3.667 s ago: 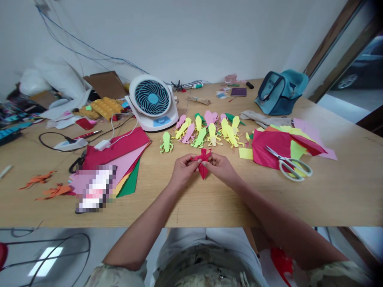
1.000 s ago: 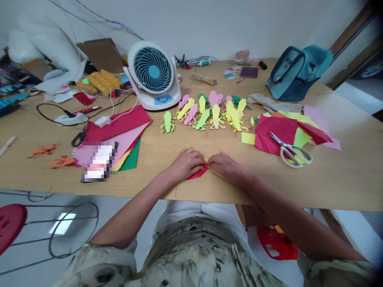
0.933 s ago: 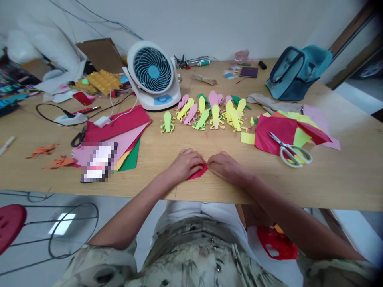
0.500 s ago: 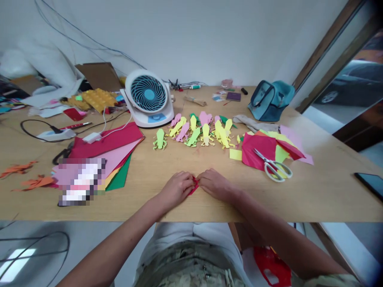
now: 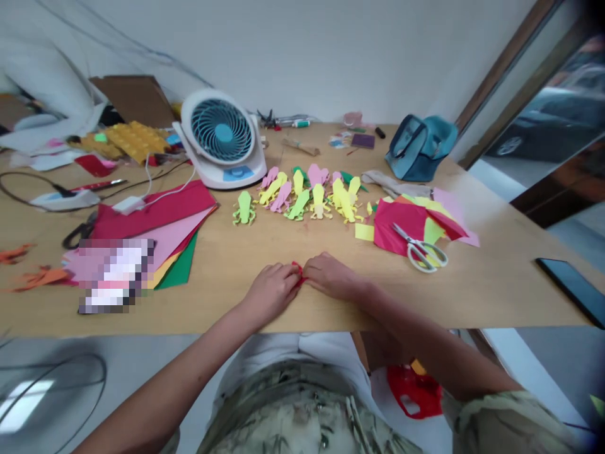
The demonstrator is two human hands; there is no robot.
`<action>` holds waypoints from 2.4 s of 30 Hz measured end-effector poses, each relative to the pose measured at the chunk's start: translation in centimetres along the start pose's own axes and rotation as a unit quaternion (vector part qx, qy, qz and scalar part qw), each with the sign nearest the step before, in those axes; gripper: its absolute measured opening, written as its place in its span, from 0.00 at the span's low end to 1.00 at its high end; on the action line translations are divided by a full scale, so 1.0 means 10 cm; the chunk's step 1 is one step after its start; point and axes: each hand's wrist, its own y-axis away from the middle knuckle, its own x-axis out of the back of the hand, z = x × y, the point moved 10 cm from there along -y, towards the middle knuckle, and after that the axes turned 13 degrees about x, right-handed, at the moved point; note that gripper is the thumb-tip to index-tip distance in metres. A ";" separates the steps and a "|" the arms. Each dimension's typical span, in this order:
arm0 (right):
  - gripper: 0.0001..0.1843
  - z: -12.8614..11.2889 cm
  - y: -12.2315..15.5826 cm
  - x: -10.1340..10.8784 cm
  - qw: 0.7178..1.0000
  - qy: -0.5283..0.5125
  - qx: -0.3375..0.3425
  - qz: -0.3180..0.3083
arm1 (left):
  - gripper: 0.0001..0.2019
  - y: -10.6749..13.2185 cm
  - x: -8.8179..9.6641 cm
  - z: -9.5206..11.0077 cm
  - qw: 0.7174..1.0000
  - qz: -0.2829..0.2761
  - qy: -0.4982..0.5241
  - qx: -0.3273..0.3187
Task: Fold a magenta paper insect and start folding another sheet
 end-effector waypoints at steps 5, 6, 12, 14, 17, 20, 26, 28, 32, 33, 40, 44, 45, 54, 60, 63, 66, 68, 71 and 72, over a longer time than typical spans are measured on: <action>0.14 0.00 -0.01 0.03 1.000 -0.017 0.020 0.001 | 0.12 0.22 0.04 -0.07 0.999 0.023 0.049 0.007; 0.14 -0.01 -0.01 0.04 1.000 -0.017 0.026 -0.001 | 0.12 0.26 0.05 -0.08 0.998 0.031 0.057 0.004; 0.15 -0.07 -0.06 0.05 0.998 0.016 0.045 -0.040 | 0.11 0.30 0.05 -0.09 0.998 0.044 0.037 0.028; 0.15 -0.09 -0.08 0.04 0.997 0.034 0.043 -0.051 | 0.10 0.26 0.05 -0.04 0.998 0.053 -0.002 0.025; 0.14 -0.11 -0.08 0.03 0.997 0.044 0.042 -0.055 | 0.08 0.25 0.04 0.02 0.996 0.076 -0.054 0.010; 0.13 -0.12 -0.07 0.06 0.998 0.027 0.039 -0.043 | 0.06 0.28 0.05 0.04 0.993 0.105 -0.059 0.006; 0.16 -0.15 -0.10 0.15 0.999 0.024 0.043 -0.002 | 0.05 0.30 0.09 0.01 0.993 0.112 -0.027 0.026; 0.16 -0.17 -0.12 0.16 0.999 0.018 0.050 0.007 | 0.07 0.30 0.11 -0.02 0.994 0.103 0.002 0.036; 0.15 -0.19 -0.13 0.13 0.997 -0.040 0.060 0.001 | 0.09 0.31 0.13 -0.13 0.992 0.067 0.088 0.054; 0.15 -0.17 -0.12 0.13 0.997 -0.056 0.055 -0.001 | 0.09 0.31 0.13 -0.15 0.992 0.061 0.096 0.054; 0.13 -0.06 -0.10 0.14 0.990 -0.136 0.009 0.028 | 0.07 0.32 0.09 -0.06 0.998 0.067 -0.013 0.017; 0.13 -0.12 -0.15 0.15 0.997 -0.068 0.018 0.021 | 0.08 0.31 0.11 -0.11 0.996 0.071 0.020 0.057; 0.14 -0.15 -0.16 0.17 0.998 -0.044 0.025 0.025 | 0.08 0.31 0.12 -0.12 0.995 0.070 0.029 0.065; 0.15 -0.24 -0.16 0.13 0.999 0.000 0.031 0.034 | 0.09 0.40 0.13 -0.26 0.986 0.061 0.080 0.133; 0.14 -0.21 -0.15 0.09 0.999 -0.022 0.020 0.040 | 0.08 0.42 0.13 -0.33 0.976 0.059 0.105 0.182; 0.15 -0.23 -0.16 0.08 0.999 -0.008 0.022 0.038 | 0.08 0.43 0.13 -0.34 0.975 0.049 0.089 0.198; 0.14 -0.22 -0.18 0.09 0.999 -0.018 0.008 0.040 | 0.08 0.43 0.12 -0.37 0.973 0.039 0.088 0.212; 0.14 -0.19 -0.18 0.08 0.998 -0.036 -0.010 0.042 | 0.07 0.43 0.11 -0.39 0.969 0.036 0.106 0.222; 0.13 -0.15 -0.18 0.08 0.996 -0.069 -0.036 0.051 | 0.05 0.43 0.09 -0.42 0.962 0.030 0.149 0.229; 0.13 -0.14 -0.17 0.08 0.994 -0.079 -0.042 0.055 | 0.04 0.42 0.08 -0.43 0.960 0.029 0.160 0.229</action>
